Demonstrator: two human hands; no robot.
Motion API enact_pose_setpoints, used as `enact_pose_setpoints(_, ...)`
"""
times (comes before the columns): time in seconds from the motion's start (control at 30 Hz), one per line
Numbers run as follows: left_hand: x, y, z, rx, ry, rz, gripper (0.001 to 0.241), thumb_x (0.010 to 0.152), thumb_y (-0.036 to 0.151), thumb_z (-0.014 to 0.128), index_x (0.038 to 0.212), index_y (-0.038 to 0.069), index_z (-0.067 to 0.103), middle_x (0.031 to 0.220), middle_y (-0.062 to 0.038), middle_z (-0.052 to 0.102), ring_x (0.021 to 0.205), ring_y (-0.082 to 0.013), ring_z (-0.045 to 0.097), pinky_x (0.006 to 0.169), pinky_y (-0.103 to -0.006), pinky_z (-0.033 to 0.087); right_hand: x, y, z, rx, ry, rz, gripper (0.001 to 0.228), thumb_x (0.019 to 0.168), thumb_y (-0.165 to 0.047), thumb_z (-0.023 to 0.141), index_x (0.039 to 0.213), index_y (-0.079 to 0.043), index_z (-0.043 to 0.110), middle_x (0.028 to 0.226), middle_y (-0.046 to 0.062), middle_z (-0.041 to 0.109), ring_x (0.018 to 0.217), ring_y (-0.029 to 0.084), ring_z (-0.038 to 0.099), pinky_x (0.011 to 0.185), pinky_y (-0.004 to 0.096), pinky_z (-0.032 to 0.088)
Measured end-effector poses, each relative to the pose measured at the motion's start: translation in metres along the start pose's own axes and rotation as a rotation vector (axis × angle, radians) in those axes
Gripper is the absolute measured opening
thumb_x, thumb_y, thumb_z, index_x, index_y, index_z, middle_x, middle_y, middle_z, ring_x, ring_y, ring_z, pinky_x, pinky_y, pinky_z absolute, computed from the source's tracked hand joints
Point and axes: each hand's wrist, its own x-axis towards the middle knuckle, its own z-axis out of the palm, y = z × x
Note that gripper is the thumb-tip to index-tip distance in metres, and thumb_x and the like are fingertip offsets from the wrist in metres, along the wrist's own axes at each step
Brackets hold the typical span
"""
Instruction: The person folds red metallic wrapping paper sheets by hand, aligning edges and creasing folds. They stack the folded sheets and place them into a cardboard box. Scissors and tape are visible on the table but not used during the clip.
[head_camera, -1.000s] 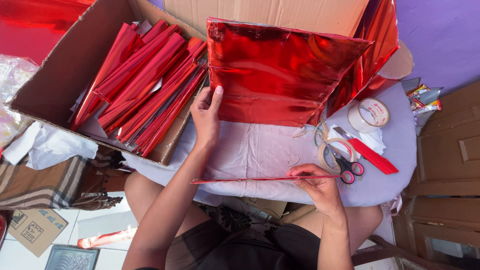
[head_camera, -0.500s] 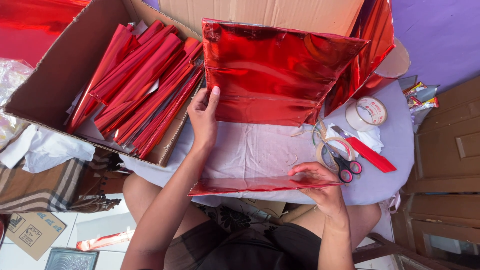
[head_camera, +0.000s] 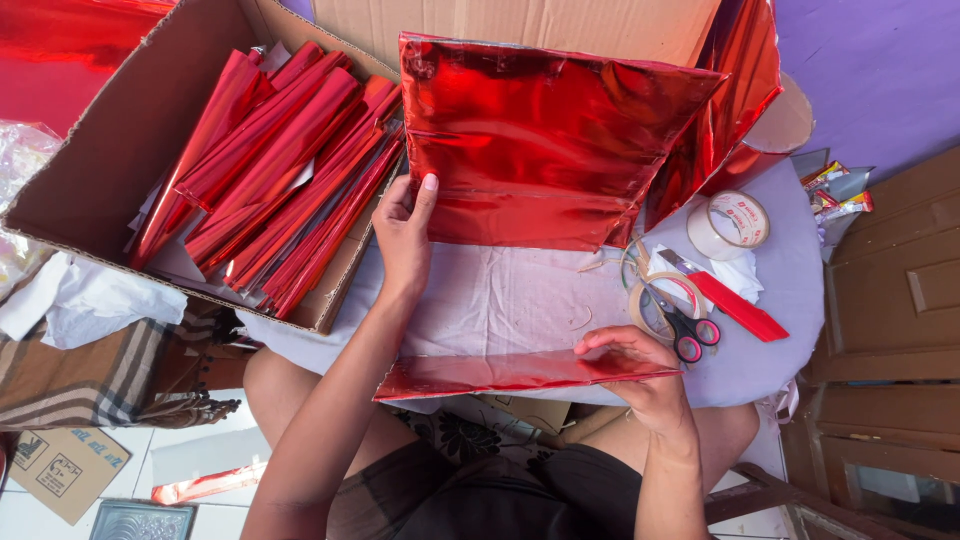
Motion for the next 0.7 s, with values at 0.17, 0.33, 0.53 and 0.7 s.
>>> enact_pose_setpoints(0.17, -0.002, 0.012, -0.004, -0.010, -0.061, -0.003, 0.014, 0.101, 0.026, 0.072, 0.107, 0.013, 0.074, 0.075, 0.007, 0.057, 0.076, -0.0035, 0.048, 0.076, -0.0198, 0.046, 0.003, 0.004, 0.003, -0.034, 0.020, -0.060, 0.015, 0.083, -0.001, 0.081, 0.090, 0.009, 0.071, 0.088, 0.023, 0.073, 0.093, 0.031, 0.071, 0.085, 0.042, 0.058)
enact_pose_setpoints(0.33, -0.005, 0.019, -0.013, -0.009, -0.159, -0.008, 0.017, 0.104, 0.022, 0.067, 0.117, 0.013, 0.071, 0.082, 0.005, 0.063, 0.079, -0.0025, 0.054, 0.079, -0.0195, 0.049, 0.002, 0.008, 0.003, -0.011, 0.027, -0.021, 0.013, 0.083, 0.000, 0.080, 0.089, 0.008, 0.071, 0.089, 0.023, 0.073, 0.093, 0.031, 0.071, 0.086, 0.042, 0.056)
enact_pose_setpoints(0.53, -0.012, 0.033, -0.024, -0.041, -0.233, 0.005, 0.021, 0.107, 0.017, 0.060, 0.127, 0.011, 0.063, 0.103, -0.005, 0.073, 0.093, -0.0101, 0.066, 0.089, -0.0323, 0.057, 0.003, 0.013, 0.001, -0.003, 0.084, 0.114, 0.020, 0.084, 0.000, 0.078, 0.100, 0.007, 0.069, 0.096, 0.022, 0.076, 0.096, 0.027, 0.073, 0.090, 0.040, 0.056)
enact_pose_setpoints(0.7, -0.024, 0.040, -0.058, 0.189, 0.080, 0.317, 0.025, 0.107, 0.007, 0.063, 0.131, 0.006, 0.057, 0.106, -0.013, 0.067, 0.100, -0.0199, 0.064, 0.097, -0.0411, 0.052, 0.022, 0.004, 0.014, 0.053, 0.253, 0.133, 0.063, 0.085, -0.002, 0.077, 0.140, -0.003, 0.046, 0.115, 0.016, 0.071, 0.106, 0.021, 0.068, 0.098, 0.038, 0.055)
